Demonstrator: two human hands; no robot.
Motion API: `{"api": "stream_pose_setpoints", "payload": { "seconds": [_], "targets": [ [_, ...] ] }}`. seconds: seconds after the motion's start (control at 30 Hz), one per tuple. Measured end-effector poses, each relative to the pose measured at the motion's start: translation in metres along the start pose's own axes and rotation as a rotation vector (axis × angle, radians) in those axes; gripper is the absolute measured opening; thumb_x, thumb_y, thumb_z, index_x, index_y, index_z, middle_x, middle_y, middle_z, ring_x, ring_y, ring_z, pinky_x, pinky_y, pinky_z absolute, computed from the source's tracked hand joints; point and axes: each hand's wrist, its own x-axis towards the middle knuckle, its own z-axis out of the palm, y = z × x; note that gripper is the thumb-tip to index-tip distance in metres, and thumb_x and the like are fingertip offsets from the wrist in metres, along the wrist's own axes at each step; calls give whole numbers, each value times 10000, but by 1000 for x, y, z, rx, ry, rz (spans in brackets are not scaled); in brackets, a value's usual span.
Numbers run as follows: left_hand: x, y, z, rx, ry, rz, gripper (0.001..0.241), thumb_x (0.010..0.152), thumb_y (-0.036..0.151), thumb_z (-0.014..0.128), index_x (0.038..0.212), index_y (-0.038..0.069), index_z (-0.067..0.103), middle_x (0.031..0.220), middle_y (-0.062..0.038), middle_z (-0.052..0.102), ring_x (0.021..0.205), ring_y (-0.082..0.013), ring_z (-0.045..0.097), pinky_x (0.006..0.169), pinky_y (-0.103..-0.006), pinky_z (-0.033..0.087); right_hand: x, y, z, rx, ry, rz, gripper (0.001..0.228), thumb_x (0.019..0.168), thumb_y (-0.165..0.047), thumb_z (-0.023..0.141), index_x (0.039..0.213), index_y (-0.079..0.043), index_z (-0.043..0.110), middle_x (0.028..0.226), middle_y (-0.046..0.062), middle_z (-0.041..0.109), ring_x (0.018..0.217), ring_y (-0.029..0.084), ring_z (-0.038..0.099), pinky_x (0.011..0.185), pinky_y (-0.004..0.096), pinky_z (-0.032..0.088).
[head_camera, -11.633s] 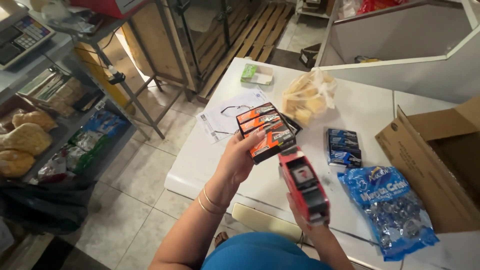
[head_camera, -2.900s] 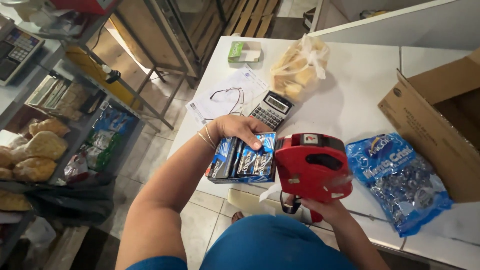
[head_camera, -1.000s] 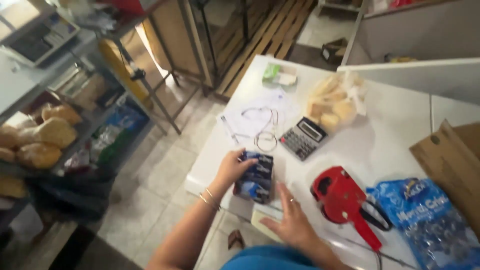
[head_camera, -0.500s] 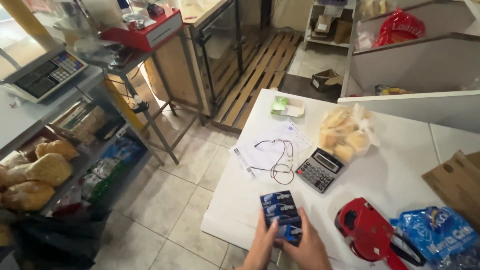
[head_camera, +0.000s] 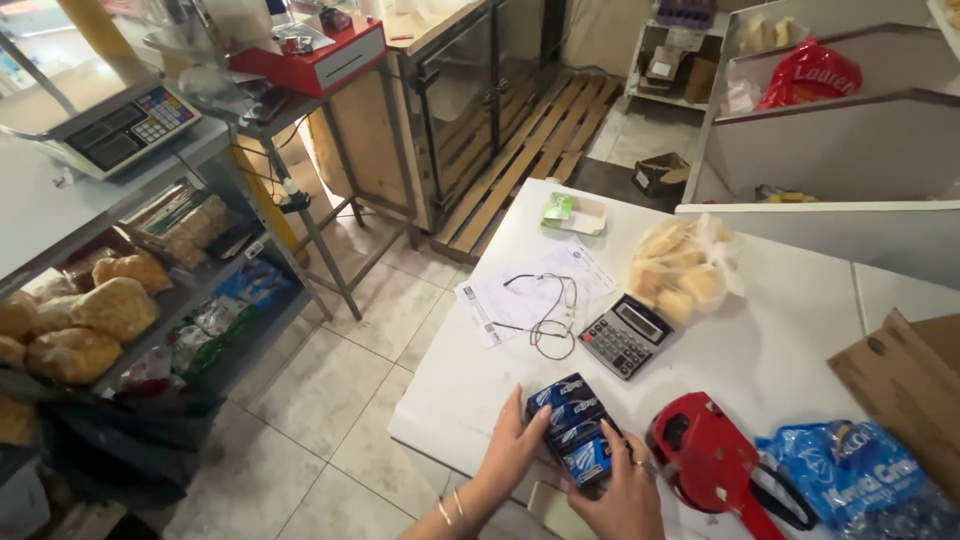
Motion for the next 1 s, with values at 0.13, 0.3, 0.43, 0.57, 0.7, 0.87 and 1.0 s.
{"api": "stream_pose_setpoints", "payload": {
  "seconds": [0.13, 0.3, 0.43, 0.57, 0.7, 0.87, 1.0],
  "targets": [
    [15, 12, 9, 93, -31, 11, 948, 1052, 679, 687, 1738, 64, 465, 1739, -207, 575, 1619, -339, 554, 1352, -467, 410, -1, 21, -2, 6, 202, -239, 1215, 616, -721, 998, 1678, -274, 610, 1668, 145, 640, 1507, 322, 689, 1116, 487, 633],
    [-11, 18, 9, 188, 44, 22, 882, 957, 721, 746, 1602, 134, 614, 1486, -155, 774, 1393, -336, 722, 1189, -473, 543, -3, 40, -2, -32, 32, -259, 1262, 620, -784, 982, 1707, -291, 573, 1413, 135, 798, 1384, 364, 718, 1138, 542, 583],
    [-48, 48, 5, -88, 87, -124, 706, 857, 586, 886, 1426, 187, 761, 1306, -21, 855, 1194, -153, 785, 1050, -333, 630, -15, 40, -8, -35, 74, -121, 1241, 488, -758, 991, 1631, -392, 674, 1426, 87, 791, 1339, 318, 757, 1076, 513, 640],
    [-89, 86, -8, -650, 130, -323, 612, 816, 286, 1001, 1347, 86, 773, 1192, -84, 830, 1101, -179, 771, 986, -301, 633, -22, 1, -35, 124, 122, -81, 1055, 500, -608, 1065, 1474, -319, 783, 1302, 74, 878, 1228, 374, 823, 1000, 510, 664],
    [-112, 93, -21, -694, 209, -477, 786, 762, 461, 984, 1414, 133, 691, 1239, -65, 751, 890, -143, 655, 701, -266, 425, -29, -33, -40, 222, 114, 27, 1021, 469, -638, 1056, 1427, -371, 824, 1318, 78, 871, 1126, 346, 845, 1017, 480, 651],
    [-145, 108, -34, -1082, 233, -362, 809, 859, 350, 954, 1534, 228, 524, 898, -74, 589, 627, -148, 475, 547, -294, 318, -1, -25, -20, 239, 32, -404, 1219, 505, -639, 1005, 1612, -242, 686, 1398, -6, 831, 1267, 313, 777, 1074, 502, 641],
    [-157, 104, -54, -1253, 242, -162, 718, 854, 246, 974, 1449, 82, 607, 1001, -136, 716, 657, -181, 588, 521, -293, 424, 0, -73, -22, 285, 30, -481, 1263, 481, -574, 1014, 1640, -213, 665, 1428, 136, 777, 1273, 349, 768, 1113, 518, 621]
  ]
}}
